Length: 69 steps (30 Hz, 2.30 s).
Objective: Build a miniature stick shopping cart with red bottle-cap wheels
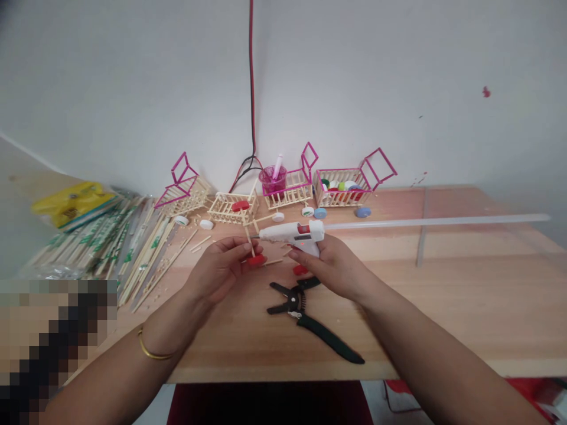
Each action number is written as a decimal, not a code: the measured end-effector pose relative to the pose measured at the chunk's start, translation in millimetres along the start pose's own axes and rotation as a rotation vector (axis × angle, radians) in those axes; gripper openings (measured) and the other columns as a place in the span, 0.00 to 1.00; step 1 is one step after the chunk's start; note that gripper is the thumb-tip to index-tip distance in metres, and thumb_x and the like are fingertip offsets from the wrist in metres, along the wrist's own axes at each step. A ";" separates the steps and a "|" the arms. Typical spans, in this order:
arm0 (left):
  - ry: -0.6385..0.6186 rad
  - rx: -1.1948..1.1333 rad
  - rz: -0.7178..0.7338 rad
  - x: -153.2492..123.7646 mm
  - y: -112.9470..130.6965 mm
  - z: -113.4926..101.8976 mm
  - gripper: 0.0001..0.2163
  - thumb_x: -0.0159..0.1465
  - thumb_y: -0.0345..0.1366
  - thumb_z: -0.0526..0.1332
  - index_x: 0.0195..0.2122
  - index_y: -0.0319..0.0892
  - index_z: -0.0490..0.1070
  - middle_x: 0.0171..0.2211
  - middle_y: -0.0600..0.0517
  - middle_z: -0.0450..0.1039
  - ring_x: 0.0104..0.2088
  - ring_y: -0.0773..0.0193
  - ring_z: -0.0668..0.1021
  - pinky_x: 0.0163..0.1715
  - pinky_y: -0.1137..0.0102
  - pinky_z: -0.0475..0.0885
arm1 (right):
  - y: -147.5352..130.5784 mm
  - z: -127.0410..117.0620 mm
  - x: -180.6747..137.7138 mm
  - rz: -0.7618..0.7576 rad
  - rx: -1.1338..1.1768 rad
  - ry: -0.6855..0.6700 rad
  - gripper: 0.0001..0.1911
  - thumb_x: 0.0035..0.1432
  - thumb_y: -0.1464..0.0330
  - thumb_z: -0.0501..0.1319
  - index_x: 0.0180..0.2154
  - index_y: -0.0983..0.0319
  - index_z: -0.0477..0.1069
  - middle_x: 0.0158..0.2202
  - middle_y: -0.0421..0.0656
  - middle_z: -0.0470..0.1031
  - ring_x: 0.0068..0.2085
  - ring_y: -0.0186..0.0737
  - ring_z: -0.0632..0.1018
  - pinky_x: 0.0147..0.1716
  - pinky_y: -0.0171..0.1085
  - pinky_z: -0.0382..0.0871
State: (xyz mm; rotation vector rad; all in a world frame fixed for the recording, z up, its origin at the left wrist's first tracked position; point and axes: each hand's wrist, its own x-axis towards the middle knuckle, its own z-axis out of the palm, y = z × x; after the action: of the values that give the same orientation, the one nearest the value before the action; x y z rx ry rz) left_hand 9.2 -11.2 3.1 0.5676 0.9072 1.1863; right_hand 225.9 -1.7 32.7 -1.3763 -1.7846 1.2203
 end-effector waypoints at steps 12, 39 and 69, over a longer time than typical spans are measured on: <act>0.002 -0.005 0.003 0.3 -0.3 -0.3 0.07 0.50 0.29 0.71 0.29 0.32 0.76 0.28 0.45 0.79 0.29 0.63 0.80 0.35 0.67 0.77 | 1.1 0.0 0.5 -0.031 -0.055 0.018 0.14 0.56 0.56 0.62 0.37 0.58 0.77 0.33 0.42 0.81 0.36 0.49 0.81 0.33 0.43 0.79; 0.025 0.044 0.074 8.6 5.1 -6.7 0.05 0.49 0.29 0.69 0.26 0.34 0.75 0.26 0.50 0.76 0.26 0.67 0.78 0.31 0.71 0.77 | 29.8 -73.9 -13.7 0.197 -0.362 0.278 0.23 0.45 0.53 0.68 0.18 0.59 0.60 0.18 0.37 0.63 0.20 0.32 0.62 0.18 0.35 0.49; 0.047 0.034 0.115 10.1 9.2 -8.8 0.06 0.49 0.30 0.70 0.25 0.34 0.75 0.25 0.52 0.74 0.27 0.69 0.77 0.34 0.70 0.77 | 7.3 36.3 23.5 -0.461 -1.039 -0.131 0.06 0.62 0.73 0.58 0.34 0.65 0.74 0.35 0.49 0.78 0.40 0.47 0.76 0.38 0.42 0.60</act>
State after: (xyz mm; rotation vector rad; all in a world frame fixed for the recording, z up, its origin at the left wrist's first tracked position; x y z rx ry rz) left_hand -2.0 0.5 2.7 0.6283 0.9465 1.2941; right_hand 190.9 9.5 8.7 -1.2189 -2.7963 0.0766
